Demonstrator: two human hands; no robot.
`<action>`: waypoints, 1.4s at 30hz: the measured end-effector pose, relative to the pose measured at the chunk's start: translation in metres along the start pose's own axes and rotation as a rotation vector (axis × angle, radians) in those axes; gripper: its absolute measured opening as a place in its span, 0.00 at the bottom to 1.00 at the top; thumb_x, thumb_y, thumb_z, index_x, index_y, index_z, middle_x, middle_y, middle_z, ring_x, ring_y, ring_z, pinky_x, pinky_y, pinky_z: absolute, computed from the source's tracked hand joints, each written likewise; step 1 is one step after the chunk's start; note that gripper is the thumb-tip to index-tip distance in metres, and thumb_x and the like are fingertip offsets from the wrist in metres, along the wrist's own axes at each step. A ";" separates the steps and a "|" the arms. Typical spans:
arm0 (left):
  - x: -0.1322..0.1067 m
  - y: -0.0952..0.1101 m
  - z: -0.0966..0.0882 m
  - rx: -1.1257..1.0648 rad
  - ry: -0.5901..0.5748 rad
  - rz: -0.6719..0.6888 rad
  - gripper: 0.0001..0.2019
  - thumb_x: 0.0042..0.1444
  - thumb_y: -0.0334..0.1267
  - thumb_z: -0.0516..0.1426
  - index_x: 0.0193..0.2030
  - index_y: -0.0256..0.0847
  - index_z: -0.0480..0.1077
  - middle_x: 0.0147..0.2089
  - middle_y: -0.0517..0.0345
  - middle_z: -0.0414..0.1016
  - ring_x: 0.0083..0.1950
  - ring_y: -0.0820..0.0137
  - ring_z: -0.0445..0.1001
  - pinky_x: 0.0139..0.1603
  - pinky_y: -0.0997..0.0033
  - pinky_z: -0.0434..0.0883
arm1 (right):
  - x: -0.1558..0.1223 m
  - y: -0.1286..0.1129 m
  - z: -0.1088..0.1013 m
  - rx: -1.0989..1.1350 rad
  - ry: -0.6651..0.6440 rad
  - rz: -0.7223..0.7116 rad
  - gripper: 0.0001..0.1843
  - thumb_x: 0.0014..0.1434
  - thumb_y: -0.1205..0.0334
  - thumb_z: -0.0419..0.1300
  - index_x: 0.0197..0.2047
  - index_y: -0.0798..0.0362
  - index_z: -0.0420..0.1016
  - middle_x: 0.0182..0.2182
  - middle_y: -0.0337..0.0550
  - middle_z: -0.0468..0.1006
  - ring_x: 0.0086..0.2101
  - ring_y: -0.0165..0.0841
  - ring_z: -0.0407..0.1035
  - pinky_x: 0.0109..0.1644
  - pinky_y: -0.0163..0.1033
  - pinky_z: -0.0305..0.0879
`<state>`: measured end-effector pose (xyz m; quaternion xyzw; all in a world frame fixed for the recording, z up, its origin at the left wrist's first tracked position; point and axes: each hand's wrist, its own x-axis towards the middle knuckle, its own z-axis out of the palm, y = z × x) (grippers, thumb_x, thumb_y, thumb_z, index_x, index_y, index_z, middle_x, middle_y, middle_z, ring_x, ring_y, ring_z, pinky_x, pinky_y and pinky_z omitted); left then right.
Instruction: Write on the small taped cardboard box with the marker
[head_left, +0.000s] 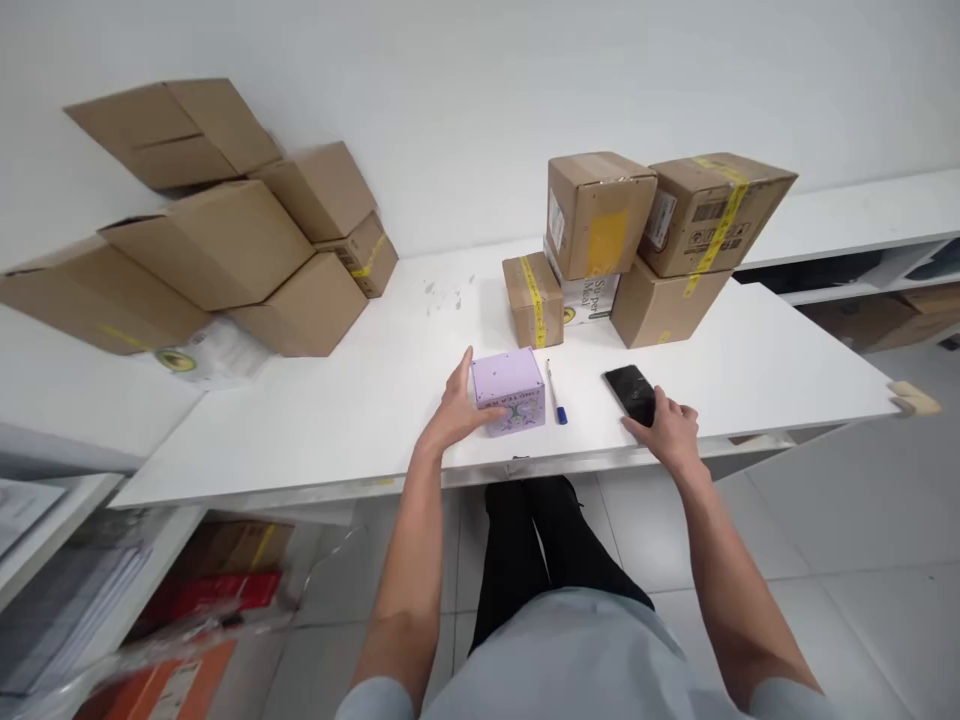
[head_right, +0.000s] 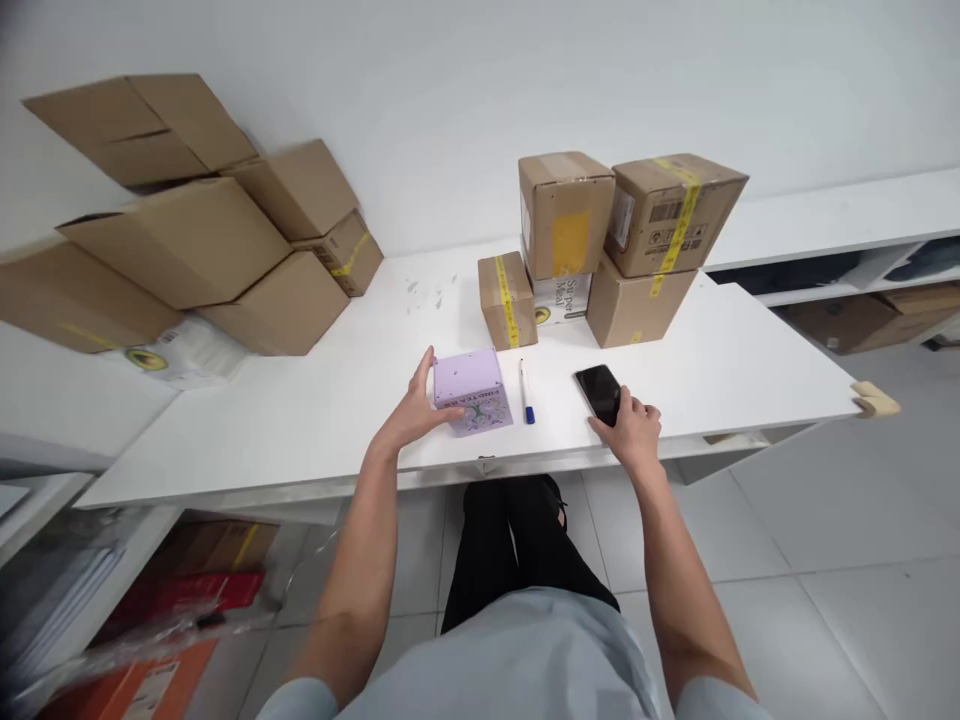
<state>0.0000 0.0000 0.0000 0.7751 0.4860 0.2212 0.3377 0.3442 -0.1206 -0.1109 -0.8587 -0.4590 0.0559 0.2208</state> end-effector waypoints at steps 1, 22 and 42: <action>0.002 -0.008 0.003 -0.103 -0.012 0.005 0.64 0.44 0.52 0.68 0.75 0.46 0.27 0.77 0.39 0.37 0.77 0.53 0.43 0.73 0.47 0.49 | 0.000 -0.002 0.001 0.031 0.025 -0.012 0.47 0.51 0.39 0.61 0.67 0.60 0.59 0.58 0.67 0.69 0.56 0.63 0.59 0.56 0.66 0.57; -0.051 0.062 0.024 0.359 -0.279 0.457 0.46 0.49 0.48 0.64 0.73 0.45 0.48 0.69 0.42 0.59 0.70 0.47 0.57 0.71 0.37 0.48 | -0.089 -0.106 -0.057 0.384 -0.286 -0.699 0.57 0.53 0.54 0.68 0.74 0.42 0.33 0.69 0.54 0.55 0.67 0.51 0.53 0.66 0.62 0.60; 0.039 0.042 0.064 0.189 0.203 0.359 0.25 0.59 0.50 0.56 0.63 0.47 0.67 0.68 0.46 0.61 0.70 0.52 0.57 0.71 0.48 0.57 | 0.041 0.087 -0.100 0.411 0.776 0.410 0.48 0.42 0.47 0.66 0.62 0.60 0.58 0.57 0.58 0.67 0.53 0.47 0.66 0.59 0.54 0.64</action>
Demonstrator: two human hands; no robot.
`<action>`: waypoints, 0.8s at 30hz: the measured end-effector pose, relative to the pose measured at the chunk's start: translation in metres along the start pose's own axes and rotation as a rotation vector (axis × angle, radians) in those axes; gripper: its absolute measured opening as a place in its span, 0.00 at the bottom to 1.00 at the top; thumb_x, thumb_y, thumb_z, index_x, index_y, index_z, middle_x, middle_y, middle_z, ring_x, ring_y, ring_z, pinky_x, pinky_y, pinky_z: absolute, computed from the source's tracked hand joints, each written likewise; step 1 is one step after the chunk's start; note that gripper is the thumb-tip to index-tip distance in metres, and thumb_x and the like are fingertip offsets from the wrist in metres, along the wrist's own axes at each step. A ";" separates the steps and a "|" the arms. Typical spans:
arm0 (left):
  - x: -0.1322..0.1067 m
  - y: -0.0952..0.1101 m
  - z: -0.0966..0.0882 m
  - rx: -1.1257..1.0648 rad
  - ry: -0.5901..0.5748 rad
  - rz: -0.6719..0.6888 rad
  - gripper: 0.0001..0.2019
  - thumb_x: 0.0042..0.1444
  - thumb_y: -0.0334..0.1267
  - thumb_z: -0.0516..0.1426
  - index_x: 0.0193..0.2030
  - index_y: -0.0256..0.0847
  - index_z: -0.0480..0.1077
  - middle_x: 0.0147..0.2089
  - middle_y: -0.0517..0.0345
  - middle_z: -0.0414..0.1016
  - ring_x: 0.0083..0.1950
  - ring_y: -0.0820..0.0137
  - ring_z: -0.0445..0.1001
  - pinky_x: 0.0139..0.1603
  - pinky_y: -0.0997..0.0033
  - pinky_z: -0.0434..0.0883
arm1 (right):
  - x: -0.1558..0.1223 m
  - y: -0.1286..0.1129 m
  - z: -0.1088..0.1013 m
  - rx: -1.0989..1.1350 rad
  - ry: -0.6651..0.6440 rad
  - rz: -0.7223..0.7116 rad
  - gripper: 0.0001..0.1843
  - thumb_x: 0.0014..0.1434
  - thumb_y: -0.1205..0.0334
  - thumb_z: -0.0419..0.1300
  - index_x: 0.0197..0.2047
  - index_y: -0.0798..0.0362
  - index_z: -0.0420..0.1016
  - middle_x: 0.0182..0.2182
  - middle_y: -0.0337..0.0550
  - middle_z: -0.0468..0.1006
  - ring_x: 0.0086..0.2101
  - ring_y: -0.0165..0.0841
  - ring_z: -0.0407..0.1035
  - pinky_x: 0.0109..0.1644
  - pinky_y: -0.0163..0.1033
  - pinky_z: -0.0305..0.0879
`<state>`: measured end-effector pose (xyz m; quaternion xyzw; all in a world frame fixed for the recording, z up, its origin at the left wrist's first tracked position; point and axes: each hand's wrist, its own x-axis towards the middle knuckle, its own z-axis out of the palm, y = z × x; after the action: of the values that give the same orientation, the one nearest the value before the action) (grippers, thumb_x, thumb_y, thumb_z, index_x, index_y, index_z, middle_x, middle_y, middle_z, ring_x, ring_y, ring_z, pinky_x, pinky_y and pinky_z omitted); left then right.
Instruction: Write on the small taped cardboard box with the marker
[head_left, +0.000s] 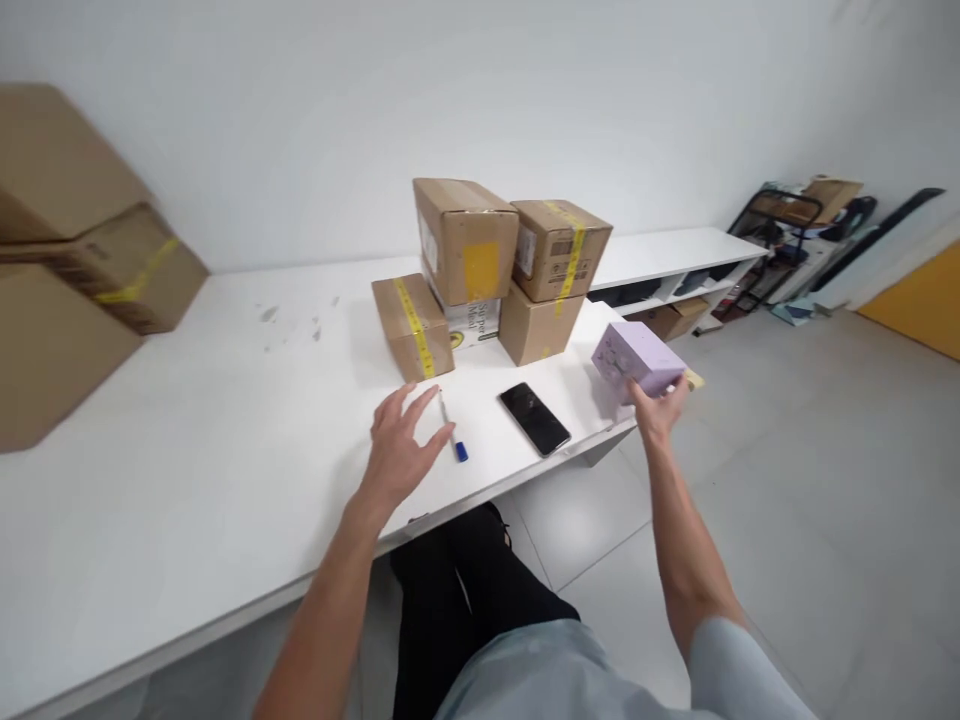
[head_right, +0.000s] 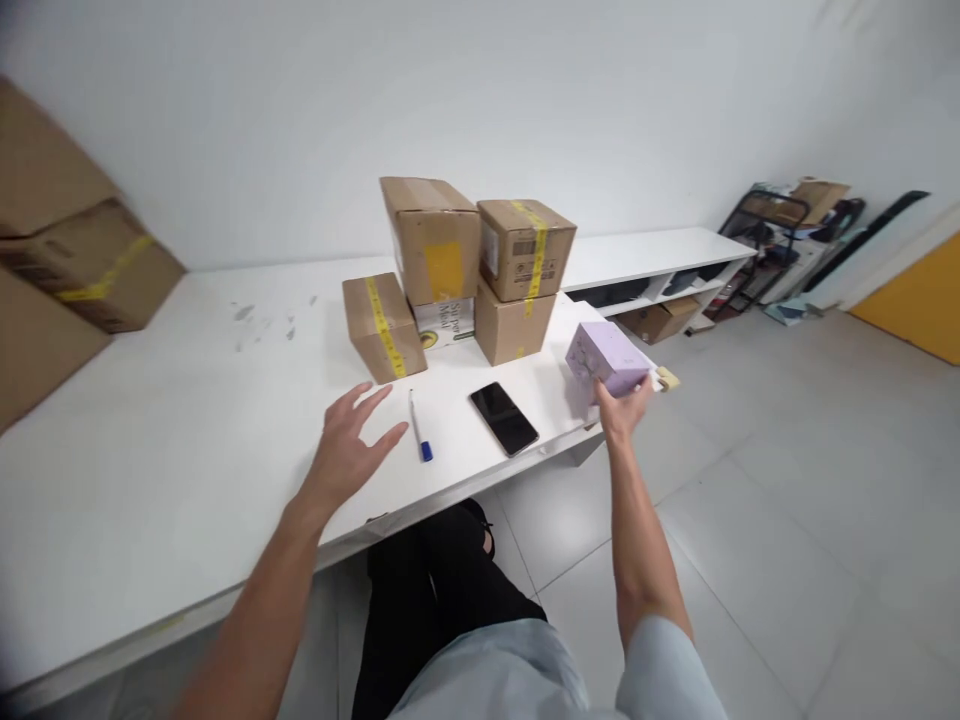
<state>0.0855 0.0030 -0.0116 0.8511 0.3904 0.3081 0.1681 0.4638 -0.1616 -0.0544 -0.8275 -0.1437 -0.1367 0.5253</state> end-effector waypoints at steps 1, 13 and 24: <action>0.010 -0.004 0.005 0.022 0.033 -0.024 0.25 0.59 0.50 0.57 0.62 0.47 0.68 0.68 0.45 0.60 0.71 0.51 0.56 0.71 0.47 0.57 | 0.011 0.001 0.017 -0.030 0.004 -0.008 0.48 0.42 0.48 0.65 0.62 0.61 0.58 0.57 0.60 0.66 0.55 0.49 0.63 0.61 0.55 0.62; 0.114 -0.006 0.029 0.274 0.159 -0.352 0.43 0.48 0.60 0.62 0.69 0.49 0.59 0.76 0.42 0.39 0.74 0.35 0.40 0.69 0.30 0.46 | 0.048 0.009 0.118 0.100 -0.416 0.012 0.54 0.44 0.41 0.64 0.66 0.65 0.56 0.62 0.67 0.62 0.55 0.46 0.66 0.55 0.49 0.68; 0.163 -0.002 0.069 0.168 0.200 -0.546 0.38 0.51 0.57 0.60 0.67 0.44 0.62 0.75 0.40 0.39 0.71 0.31 0.40 0.63 0.27 0.52 | -0.014 0.054 0.061 0.184 -0.364 0.096 0.31 0.48 0.47 0.61 0.52 0.57 0.72 0.47 0.53 0.78 0.38 0.36 0.74 0.49 0.47 0.70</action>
<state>0.2123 0.1259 -0.0008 0.6910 0.6436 0.3004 0.1346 0.4760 -0.1292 -0.1299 -0.7929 -0.2085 0.0541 0.5700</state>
